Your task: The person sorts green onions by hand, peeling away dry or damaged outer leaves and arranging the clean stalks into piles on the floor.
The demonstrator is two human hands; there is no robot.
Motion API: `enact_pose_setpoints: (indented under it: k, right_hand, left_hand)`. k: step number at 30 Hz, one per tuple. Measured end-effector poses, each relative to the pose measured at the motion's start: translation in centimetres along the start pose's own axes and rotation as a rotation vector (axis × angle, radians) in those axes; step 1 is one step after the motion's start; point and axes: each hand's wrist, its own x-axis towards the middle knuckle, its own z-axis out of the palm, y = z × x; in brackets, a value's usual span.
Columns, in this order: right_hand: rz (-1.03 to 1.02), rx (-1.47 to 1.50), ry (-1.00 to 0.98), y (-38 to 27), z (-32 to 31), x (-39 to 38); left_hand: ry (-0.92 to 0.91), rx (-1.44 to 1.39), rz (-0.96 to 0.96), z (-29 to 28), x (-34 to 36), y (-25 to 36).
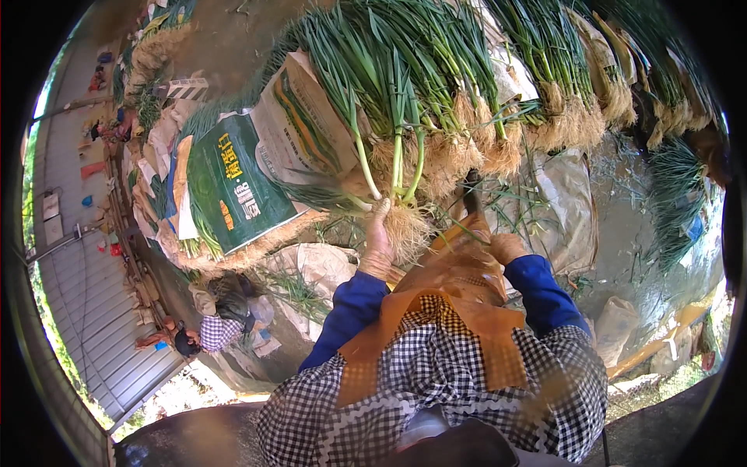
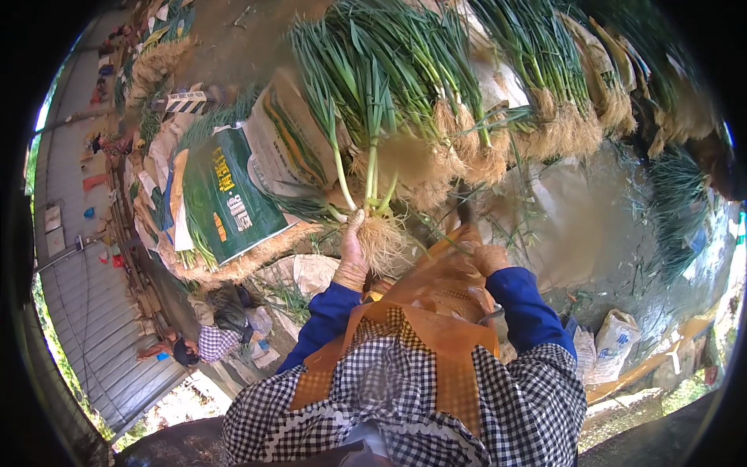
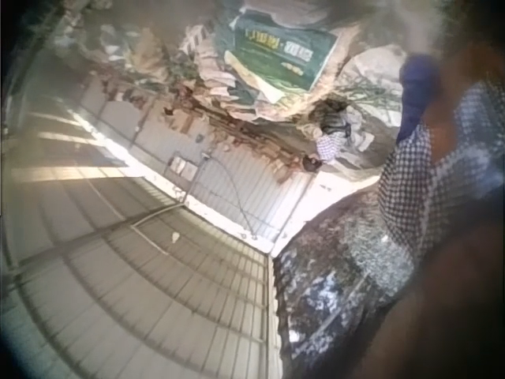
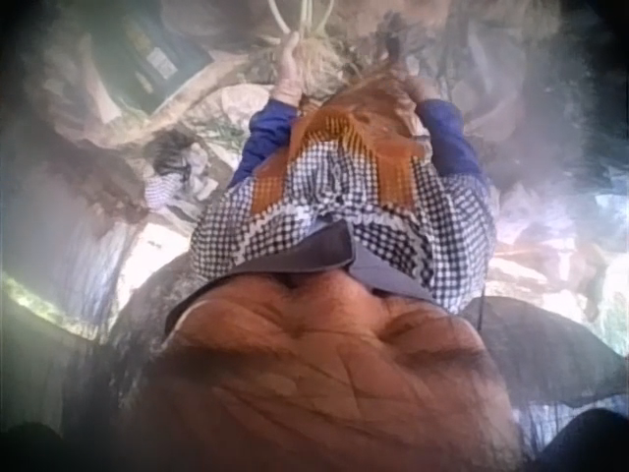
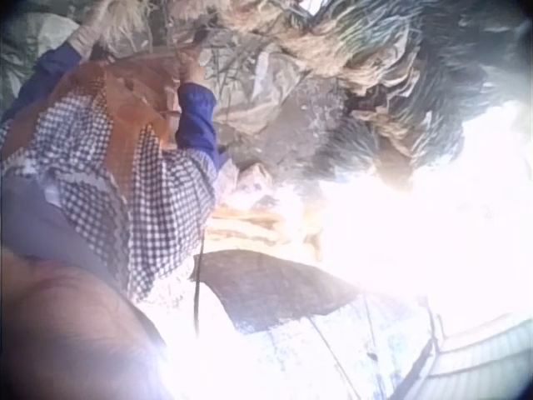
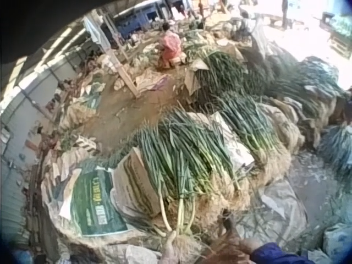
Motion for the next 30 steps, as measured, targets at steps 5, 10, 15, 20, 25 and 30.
enact_pose_setpoints:
  k: [5, 10, 15, 20, 25, 30]
  right_hand:
    - [-0.69, 0.894, 0.454, -6.6, -3.5, 4.5]
    - [-0.74, 0.94, 0.748, -12.0, -1.6, 5.1]
    - [-1.067, 0.243, 0.715, -7.6, 0.3, -1.0]
    - [-0.365, 0.092, 0.69, -1.9, -2.1, -1.0]
    - [-0.407, 0.36, 0.64, -10.5, -9.2, -0.5]
    - [-0.512, 1.026, 0.498, -10.8, -3.8, 1.9]
  left_hand:
    - [-0.038, 0.04, -0.007, 0.9, -0.4, -1.6]
    - [-0.025, -0.085, -0.079, 1.3, -0.3, -1.0]
    - [-0.017, -0.122, -0.076, 2.5, -0.3, 0.5]
    - [-0.086, -0.015, 0.071, 1.3, -0.1, -0.3]
    - [-0.16, 0.163, 0.198, 0.3, -0.1, -2.2]
    - [-0.16, 0.302, 0.338, 1.3, -1.2, -2.6]
